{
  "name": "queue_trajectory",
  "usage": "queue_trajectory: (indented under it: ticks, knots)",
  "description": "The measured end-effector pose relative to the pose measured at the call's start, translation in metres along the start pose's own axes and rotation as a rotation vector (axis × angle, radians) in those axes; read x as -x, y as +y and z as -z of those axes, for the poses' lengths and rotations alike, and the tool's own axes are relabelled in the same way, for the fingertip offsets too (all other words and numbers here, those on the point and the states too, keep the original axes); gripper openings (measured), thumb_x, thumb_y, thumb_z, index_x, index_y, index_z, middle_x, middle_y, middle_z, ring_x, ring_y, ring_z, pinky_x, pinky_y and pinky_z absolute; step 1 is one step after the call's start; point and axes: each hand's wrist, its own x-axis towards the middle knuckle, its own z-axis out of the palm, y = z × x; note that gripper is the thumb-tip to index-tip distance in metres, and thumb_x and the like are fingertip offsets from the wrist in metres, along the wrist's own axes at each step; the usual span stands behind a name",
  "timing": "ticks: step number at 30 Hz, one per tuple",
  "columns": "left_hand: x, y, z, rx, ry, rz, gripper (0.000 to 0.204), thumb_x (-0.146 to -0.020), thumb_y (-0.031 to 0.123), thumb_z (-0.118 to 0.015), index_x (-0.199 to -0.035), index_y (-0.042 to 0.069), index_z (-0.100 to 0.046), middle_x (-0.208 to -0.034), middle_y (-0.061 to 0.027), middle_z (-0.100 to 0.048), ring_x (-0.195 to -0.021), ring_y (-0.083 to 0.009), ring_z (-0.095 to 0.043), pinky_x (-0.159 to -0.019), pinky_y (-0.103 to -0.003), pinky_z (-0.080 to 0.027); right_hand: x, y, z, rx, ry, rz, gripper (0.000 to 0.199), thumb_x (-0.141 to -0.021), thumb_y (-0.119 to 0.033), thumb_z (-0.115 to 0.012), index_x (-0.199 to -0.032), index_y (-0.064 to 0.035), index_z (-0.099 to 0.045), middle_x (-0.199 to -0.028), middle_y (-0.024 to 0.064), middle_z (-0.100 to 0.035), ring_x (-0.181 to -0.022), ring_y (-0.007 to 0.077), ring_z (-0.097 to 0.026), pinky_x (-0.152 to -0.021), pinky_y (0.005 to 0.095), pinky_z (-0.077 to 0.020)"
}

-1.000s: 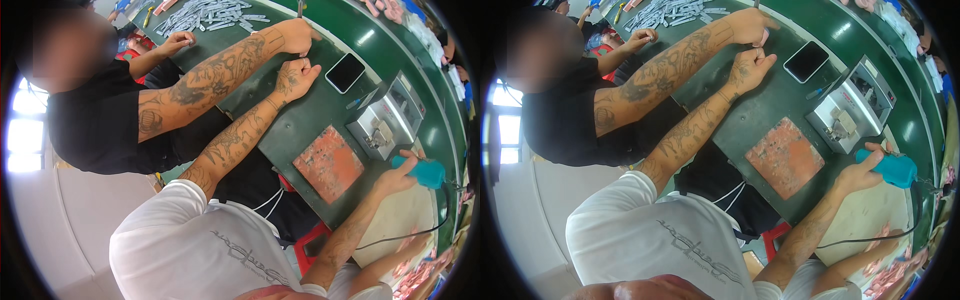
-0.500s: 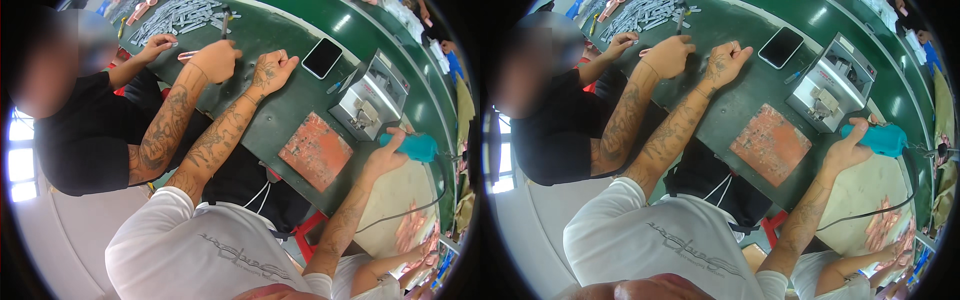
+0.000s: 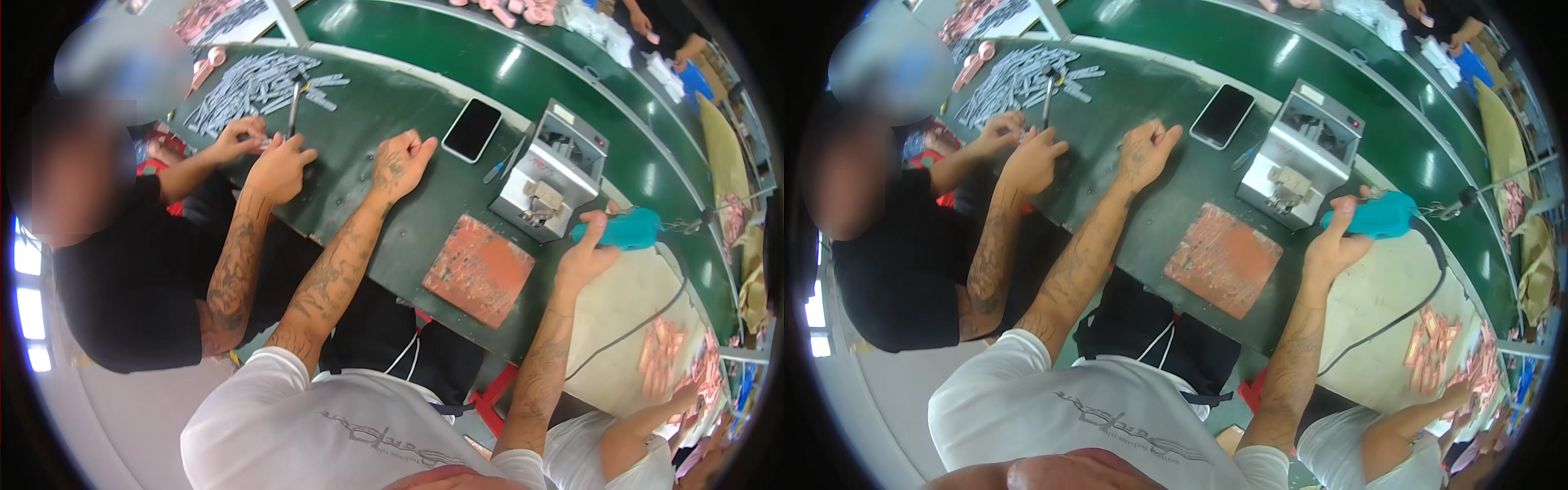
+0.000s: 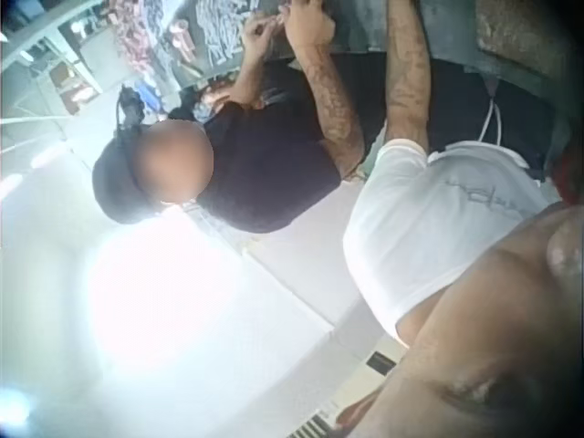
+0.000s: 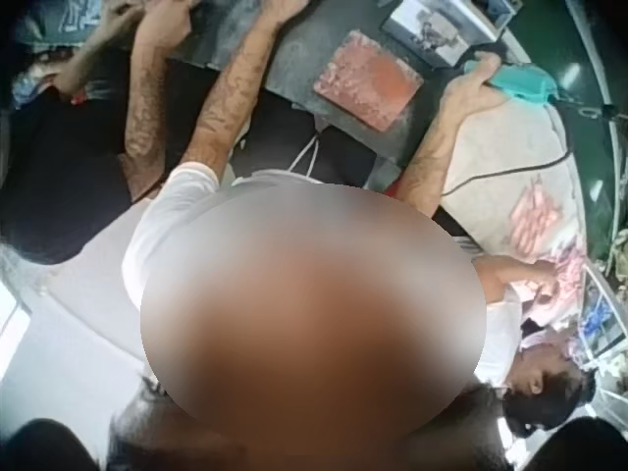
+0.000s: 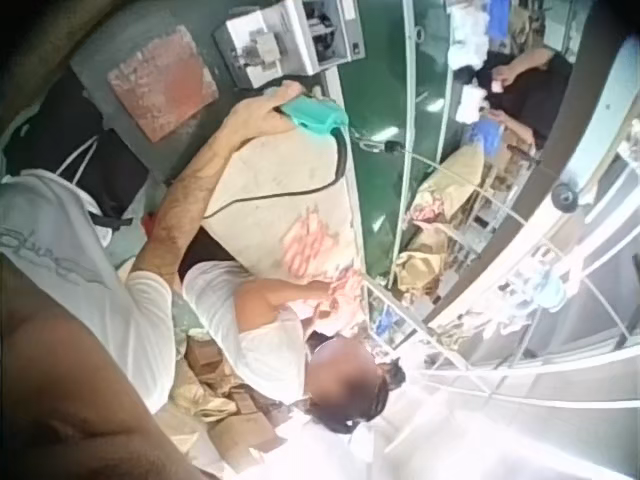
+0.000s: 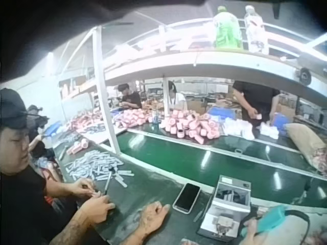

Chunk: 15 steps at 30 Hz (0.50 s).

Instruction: Assembling small plastic handheld fans on a production line using an electric screwdriver.

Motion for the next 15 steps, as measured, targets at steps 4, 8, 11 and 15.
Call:
queue_trajectory:
  ticks: [4,8,11,15]
  knots:
    - [-0.001,0.010,0.003,-0.024,-0.031,0.001,0.045,-0.093,0.034,-0.072,-0.068,0.004,-0.048,-0.060,-0.0132,-0.052,-0.058,-0.0339,-0.052,-0.058,-0.044,-0.042,-0.001,-0.004,0.002,-0.087,-0.023,-0.065,0.041,-0.102,-0.026,-0.065,-0.128,0.0041,-0.055,-0.096,0.0047,-0.063,-0.080,0.0099,-0.054,-0.070,0.0255,-0.0450]
    - [0.001,0.011,0.000,-0.049,-0.061,-0.008,0.045,-0.094,0.033,-0.072,-0.068,0.004,-0.048,-0.060,-0.0121,-0.051,-0.057,-0.0330,-0.052,-0.058,-0.044,-0.042,0.001,-0.002,0.004,-0.104,-0.015,-0.034,0.041,-0.104,-0.028,-0.063,-0.128,0.0043,-0.055,-0.093,0.0045,-0.065,-0.087,0.0110,-0.057,-0.080,0.0264,-0.0453]
    - [0.003,0.008,-0.005,-0.055,-0.065,-0.040,0.044,-0.093,0.032,-0.073,-0.068,0.004,-0.050,-0.058,-0.0116,-0.050,-0.055,-0.0318,-0.051,-0.057,-0.043,-0.042,0.002,0.003,0.006,-0.104,-0.012,-0.066,0.039,-0.104,-0.025,-0.062,-0.129,0.0034,-0.056,-0.093,0.0041,-0.065,-0.089,0.0119,-0.057,-0.083,0.0284,-0.0456]
    - [-0.001,-0.001,-0.004,-0.027,-0.029,-0.086,0.043,-0.094,0.030,-0.074,-0.070,0.003,-0.050,-0.058,-0.0099,-0.046,-0.053,-0.0249,-0.042,-0.055,-0.039,-0.040,0.000,0.008,0.003,-0.102,-0.020,-0.028,0.035,-0.102,-0.021,-0.064,-0.127,0.0023,-0.058,-0.093,0.0019,-0.064,-0.085,0.0101,-0.055,-0.079,0.0272,-0.0457]
